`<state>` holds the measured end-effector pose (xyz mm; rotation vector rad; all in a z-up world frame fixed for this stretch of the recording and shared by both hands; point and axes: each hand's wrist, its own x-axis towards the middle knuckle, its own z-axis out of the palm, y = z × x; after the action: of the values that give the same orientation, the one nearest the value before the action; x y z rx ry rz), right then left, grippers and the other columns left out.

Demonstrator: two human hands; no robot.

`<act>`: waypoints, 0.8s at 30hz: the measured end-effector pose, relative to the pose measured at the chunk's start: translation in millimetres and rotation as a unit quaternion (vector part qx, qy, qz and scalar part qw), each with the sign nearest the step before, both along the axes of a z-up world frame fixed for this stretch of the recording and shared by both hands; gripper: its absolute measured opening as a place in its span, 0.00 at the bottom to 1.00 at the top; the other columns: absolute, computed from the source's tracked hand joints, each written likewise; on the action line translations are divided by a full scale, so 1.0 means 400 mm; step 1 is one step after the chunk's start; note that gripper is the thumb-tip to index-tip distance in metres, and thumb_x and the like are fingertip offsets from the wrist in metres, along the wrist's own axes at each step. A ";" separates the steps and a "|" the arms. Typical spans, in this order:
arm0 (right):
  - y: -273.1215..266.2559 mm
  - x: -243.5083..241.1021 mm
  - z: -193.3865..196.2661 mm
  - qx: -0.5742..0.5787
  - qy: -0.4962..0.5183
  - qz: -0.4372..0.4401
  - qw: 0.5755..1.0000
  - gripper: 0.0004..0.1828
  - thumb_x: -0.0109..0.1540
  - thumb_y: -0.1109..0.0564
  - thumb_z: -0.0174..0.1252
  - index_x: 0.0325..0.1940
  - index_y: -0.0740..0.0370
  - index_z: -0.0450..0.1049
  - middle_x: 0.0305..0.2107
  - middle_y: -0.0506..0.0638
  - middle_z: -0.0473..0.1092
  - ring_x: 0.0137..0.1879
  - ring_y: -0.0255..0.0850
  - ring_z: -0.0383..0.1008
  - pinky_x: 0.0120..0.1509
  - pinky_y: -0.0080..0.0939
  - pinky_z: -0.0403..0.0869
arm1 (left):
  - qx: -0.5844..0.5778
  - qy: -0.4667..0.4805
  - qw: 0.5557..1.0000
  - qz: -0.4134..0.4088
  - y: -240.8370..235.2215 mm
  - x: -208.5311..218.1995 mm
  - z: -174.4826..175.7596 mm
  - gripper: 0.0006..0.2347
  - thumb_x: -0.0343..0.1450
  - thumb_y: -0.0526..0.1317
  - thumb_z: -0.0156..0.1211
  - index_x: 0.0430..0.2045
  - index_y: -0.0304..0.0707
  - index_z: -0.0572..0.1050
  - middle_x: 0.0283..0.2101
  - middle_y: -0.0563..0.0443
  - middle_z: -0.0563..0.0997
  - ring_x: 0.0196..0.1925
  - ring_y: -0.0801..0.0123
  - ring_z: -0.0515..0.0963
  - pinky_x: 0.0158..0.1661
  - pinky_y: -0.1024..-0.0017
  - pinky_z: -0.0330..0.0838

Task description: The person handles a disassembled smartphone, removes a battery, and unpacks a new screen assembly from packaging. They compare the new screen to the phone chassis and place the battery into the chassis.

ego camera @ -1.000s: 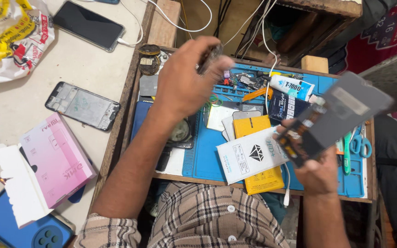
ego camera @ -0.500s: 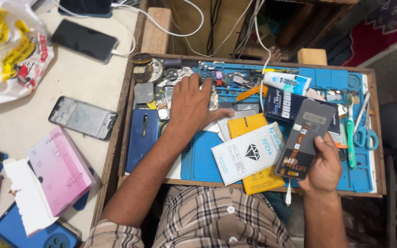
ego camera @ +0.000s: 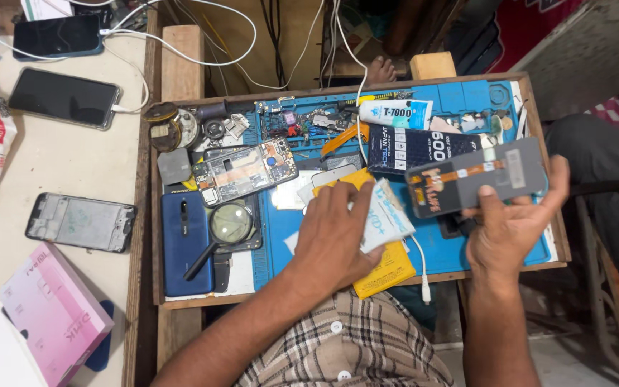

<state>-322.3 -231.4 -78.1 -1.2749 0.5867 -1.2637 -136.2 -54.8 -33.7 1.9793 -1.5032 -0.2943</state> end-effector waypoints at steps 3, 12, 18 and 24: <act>0.014 0.018 0.006 0.034 -0.016 0.021 0.999 0.42 0.71 0.70 0.60 0.81 0.60 0.42 0.55 0.63 0.70 0.48 0.38 0.78 0.43 0.31 0.81 | -0.056 0.035 0.998 -0.003 0.023 0.029 0.003 0.35 0.58 0.43 0.75 0.60 0.29 0.68 0.50 0.38 0.70 0.52 0.48 0.71 0.53 0.56 0.70; 0.084 0.043 0.020 0.031 -0.099 -0.003 0.995 0.39 0.74 0.69 0.57 0.80 0.57 0.41 0.57 0.62 0.70 0.47 0.37 0.78 0.42 0.32 0.80 | -0.114 0.019 0.993 -0.016 0.038 0.046 0.008 0.39 0.55 0.45 0.78 0.62 0.36 0.67 0.52 0.40 0.71 0.54 0.48 0.74 0.53 0.54 0.71; 0.099 0.044 0.044 -0.040 -0.018 0.031 0.999 0.32 0.76 0.66 0.53 0.78 0.58 0.44 0.49 0.62 0.73 0.38 0.38 0.78 0.38 0.34 0.80 | -0.128 -0.034 0.991 0.026 0.026 0.044 -0.021 0.41 0.56 0.46 0.78 0.65 0.35 0.65 0.51 0.37 0.70 0.51 0.49 0.73 0.50 0.55 0.71; 0.103 0.068 0.041 -0.026 0.053 0.072 0.996 0.33 0.72 0.64 0.51 0.77 0.63 0.44 0.51 0.61 0.72 0.45 0.39 0.80 0.38 0.37 0.81 | -0.131 -0.006 0.991 0.002 0.021 0.031 -0.028 0.43 0.58 0.49 0.77 0.67 0.32 0.62 0.53 0.37 0.71 0.53 0.48 0.73 0.52 0.54 0.70</act>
<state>-295.1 -190.3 -61.8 -1.4082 0.5300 -1.1046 -124.0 -46.3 -45.0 1.7786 -1.4629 -0.0769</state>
